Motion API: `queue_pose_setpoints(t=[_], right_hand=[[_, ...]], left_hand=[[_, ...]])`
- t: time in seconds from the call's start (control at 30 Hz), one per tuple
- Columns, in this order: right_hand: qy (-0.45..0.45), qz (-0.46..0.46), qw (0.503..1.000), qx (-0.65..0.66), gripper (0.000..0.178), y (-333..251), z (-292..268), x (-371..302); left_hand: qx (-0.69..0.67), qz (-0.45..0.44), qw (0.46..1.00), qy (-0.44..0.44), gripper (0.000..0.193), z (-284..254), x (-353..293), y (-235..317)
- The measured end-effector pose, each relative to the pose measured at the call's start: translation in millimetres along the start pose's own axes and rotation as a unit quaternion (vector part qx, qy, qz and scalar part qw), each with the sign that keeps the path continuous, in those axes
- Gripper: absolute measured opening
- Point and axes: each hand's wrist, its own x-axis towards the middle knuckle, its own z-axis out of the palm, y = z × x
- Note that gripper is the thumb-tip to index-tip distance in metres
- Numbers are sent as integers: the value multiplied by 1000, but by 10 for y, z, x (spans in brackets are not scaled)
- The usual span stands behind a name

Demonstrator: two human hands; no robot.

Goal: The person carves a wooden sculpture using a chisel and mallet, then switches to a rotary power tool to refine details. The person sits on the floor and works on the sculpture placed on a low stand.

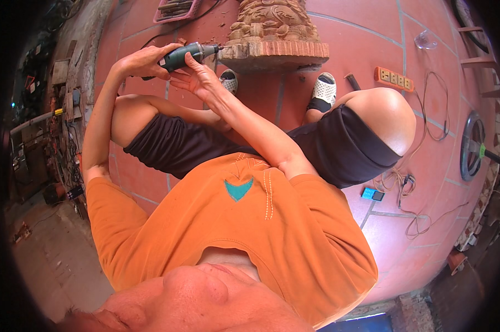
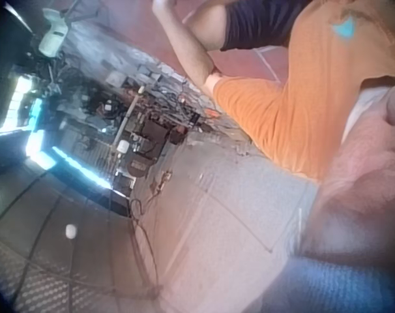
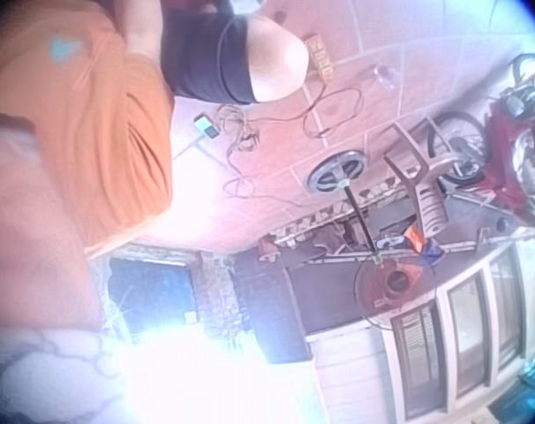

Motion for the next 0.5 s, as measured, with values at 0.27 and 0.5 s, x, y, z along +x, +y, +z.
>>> queue_pose_setpoints(t=[0.27, 0.5], right_hand=[[0, -2, 1000, -5, 67, -39, -20, 9], [-2, 4, 1000, 0, 65, -9, 0, -34]], left_hand=[[-11, -9, 1000, 2, 97, -2, -7, 60], [2, -4, 1000, -6, 96, 13, 15, 4]])
